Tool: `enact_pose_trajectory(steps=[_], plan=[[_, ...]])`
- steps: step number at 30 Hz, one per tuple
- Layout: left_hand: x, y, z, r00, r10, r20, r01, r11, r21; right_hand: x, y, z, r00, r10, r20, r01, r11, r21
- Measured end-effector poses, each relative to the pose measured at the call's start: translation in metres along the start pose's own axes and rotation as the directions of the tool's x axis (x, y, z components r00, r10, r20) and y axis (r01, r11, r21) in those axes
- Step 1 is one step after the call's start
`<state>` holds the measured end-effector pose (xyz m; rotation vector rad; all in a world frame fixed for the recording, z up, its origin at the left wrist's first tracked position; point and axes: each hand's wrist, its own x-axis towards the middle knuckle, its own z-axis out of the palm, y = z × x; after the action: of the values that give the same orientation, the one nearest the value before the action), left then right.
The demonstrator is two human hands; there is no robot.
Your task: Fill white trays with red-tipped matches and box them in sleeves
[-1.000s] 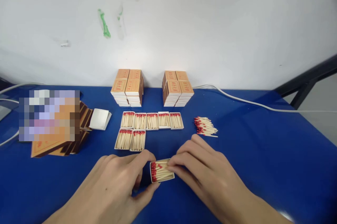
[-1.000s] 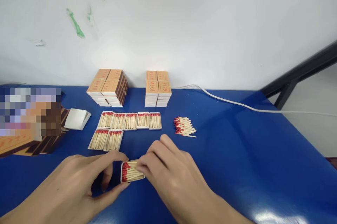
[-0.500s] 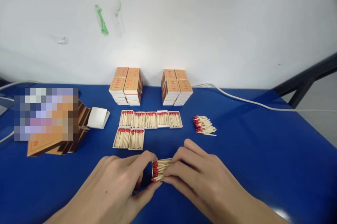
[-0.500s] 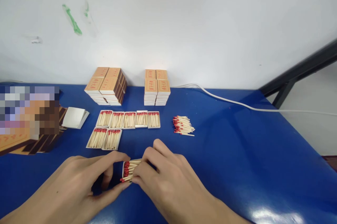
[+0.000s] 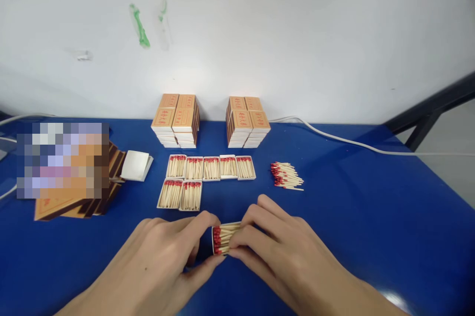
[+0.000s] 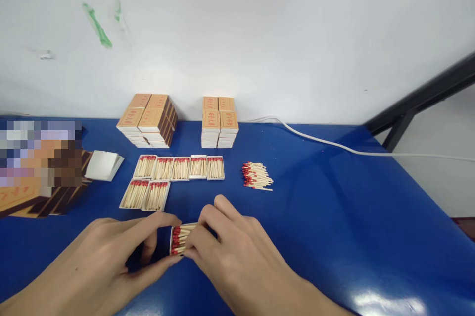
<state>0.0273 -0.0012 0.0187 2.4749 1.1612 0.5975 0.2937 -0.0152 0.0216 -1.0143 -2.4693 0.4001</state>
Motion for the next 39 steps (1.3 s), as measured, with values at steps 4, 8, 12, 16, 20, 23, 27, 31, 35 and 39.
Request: enact_pose_trajectory(steps=[4,8,12,16,20,23,27,31,35,39], plan=[[0.0,0.001,0.0,1.0,0.001,0.008,0.0,1.0,-0.016,0.0,0.0,-0.001,1.0,0.026,-0.017,-0.026,1.0,0.006],[0.0,0.002,-0.001,1.0,0.005,-0.003,-0.005,1.0,-0.024,0.001,-0.001,-0.003,0.999,0.047,-0.009,-0.047,0.998,0.031],[0.0,0.002,-0.002,0.999,0.006,-0.041,-0.006,1.0,-0.007,0.001,-0.001,-0.001,0.998,0.061,-0.002,-0.061,0.998,0.032],[-0.001,0.003,-0.002,1.0,-0.001,0.007,0.001,1.0,-0.025,0.002,-0.002,0.001,0.998,0.07,-0.007,-0.069,0.997,0.04],[0.001,0.003,-0.004,1.0,-0.012,0.022,0.013,0.999,-0.04,0.002,-0.005,-0.003,0.993,0.109,-0.047,-0.105,0.991,0.083],[0.003,0.003,-0.006,1.0,0.002,0.008,-0.002,0.998,-0.059,0.001,-0.007,-0.007,0.983,0.179,-0.051,-0.173,0.979,0.113],[0.004,0.0,-0.012,1.0,-0.01,-0.018,0.009,0.999,-0.039,0.0,-0.007,-0.008,0.979,0.204,-0.014,-0.202,0.976,0.085],[0.003,-0.004,-0.016,0.999,-0.034,-0.036,0.034,0.999,-0.01,0.0,-0.004,-0.004,0.98,0.198,0.018,-0.198,0.979,0.048],[0.004,-0.005,-0.017,0.997,-0.012,-0.078,0.015,0.999,0.034,-0.002,-0.001,-0.002,0.976,0.205,0.073,-0.209,0.977,0.043],[0.012,-0.006,-0.023,0.987,-0.016,-0.161,0.034,0.993,0.109,0.0,0.001,-0.002,0.966,0.237,0.105,-0.247,0.965,0.091]])
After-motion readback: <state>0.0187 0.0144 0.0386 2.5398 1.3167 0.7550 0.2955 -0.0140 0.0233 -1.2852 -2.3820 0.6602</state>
